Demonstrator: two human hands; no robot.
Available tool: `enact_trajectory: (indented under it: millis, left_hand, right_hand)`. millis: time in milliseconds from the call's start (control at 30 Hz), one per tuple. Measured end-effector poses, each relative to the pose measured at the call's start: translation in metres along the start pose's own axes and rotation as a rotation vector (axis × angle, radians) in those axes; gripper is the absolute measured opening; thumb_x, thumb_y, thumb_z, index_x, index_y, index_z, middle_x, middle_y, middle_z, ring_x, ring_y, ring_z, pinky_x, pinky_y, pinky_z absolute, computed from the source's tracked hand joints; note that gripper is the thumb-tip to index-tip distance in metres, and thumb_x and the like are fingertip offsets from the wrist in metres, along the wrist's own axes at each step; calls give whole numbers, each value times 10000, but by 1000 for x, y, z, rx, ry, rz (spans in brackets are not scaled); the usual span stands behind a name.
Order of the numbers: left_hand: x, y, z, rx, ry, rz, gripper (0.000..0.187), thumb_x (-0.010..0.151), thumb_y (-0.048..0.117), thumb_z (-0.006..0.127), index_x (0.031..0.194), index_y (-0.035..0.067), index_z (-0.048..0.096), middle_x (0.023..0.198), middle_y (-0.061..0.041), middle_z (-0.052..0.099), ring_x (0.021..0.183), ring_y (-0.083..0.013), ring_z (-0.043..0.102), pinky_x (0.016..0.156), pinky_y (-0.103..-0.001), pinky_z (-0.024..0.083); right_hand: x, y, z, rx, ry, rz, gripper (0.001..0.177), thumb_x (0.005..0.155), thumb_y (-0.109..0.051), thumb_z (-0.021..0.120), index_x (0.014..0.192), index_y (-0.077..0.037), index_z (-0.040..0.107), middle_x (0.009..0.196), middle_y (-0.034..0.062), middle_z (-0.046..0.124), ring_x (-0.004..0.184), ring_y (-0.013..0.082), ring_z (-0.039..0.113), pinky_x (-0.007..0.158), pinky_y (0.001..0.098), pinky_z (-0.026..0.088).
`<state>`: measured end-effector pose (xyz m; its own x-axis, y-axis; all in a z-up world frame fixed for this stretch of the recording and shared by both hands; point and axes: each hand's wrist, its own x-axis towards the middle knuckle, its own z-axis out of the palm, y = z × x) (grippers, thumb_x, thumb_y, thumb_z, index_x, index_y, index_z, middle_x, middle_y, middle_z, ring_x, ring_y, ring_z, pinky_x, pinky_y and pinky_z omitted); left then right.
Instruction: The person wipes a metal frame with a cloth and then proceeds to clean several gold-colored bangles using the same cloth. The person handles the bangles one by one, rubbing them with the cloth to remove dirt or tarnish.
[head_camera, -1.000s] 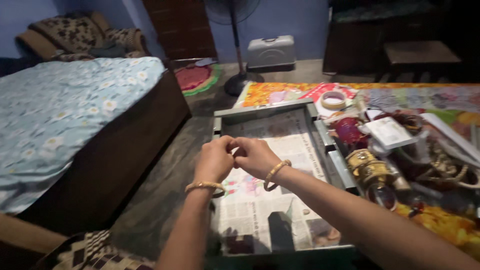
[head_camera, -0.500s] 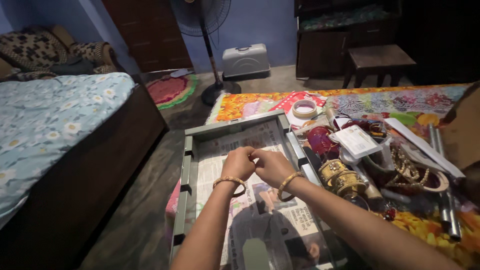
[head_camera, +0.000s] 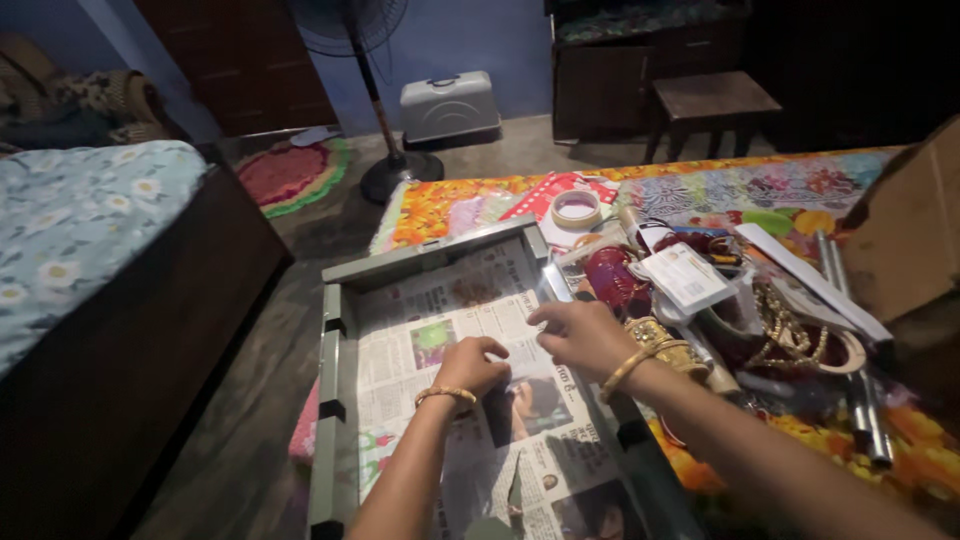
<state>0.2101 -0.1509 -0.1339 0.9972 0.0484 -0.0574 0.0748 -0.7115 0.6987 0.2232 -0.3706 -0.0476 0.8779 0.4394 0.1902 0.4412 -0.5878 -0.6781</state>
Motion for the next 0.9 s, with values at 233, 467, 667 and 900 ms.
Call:
enact_trajectory:
  millis: [233,467,667,900]
  left_hand:
    - [8,-12,12,40,-43,50,344,711,251,774,1024,111,799,947,-176,777,912,-307,758,864,-376,588]
    - [4,20,6,58,-2,177,235,745,231,777,945,116,828,933,-142,788,894,-284,764,845,-364,583]
    - [1,70,-4,-23,14,274,213,764,222,761,946,122,807,869,-125,787,820,-239,782,779,-345,598]
    - [-14,119,-5,9,27,424,174,776,204,763,914,104,793,872,-119,784,804,-247,765,770,-357,590]
  right_hand:
    - [-16,49,-49,-182,-90,185,218,824,-259,731,939,-81,782,879,98,804,800,231,783,772,369,607]
    - [-41,86,-63,-366,-211,157,200,758,-236,776,921,-122,786,862,93,780,830,265,755,793,391,579]
    - [-64,81,-74,-458,-307,219,195,784,-289,781,946,-182,797,892,81,787,843,269,753,816,391,587]
    - [-98,96,-72,-551,-469,213,276,799,-215,659,1016,-325,788,948,15,780,884,245,749,807,408,597]
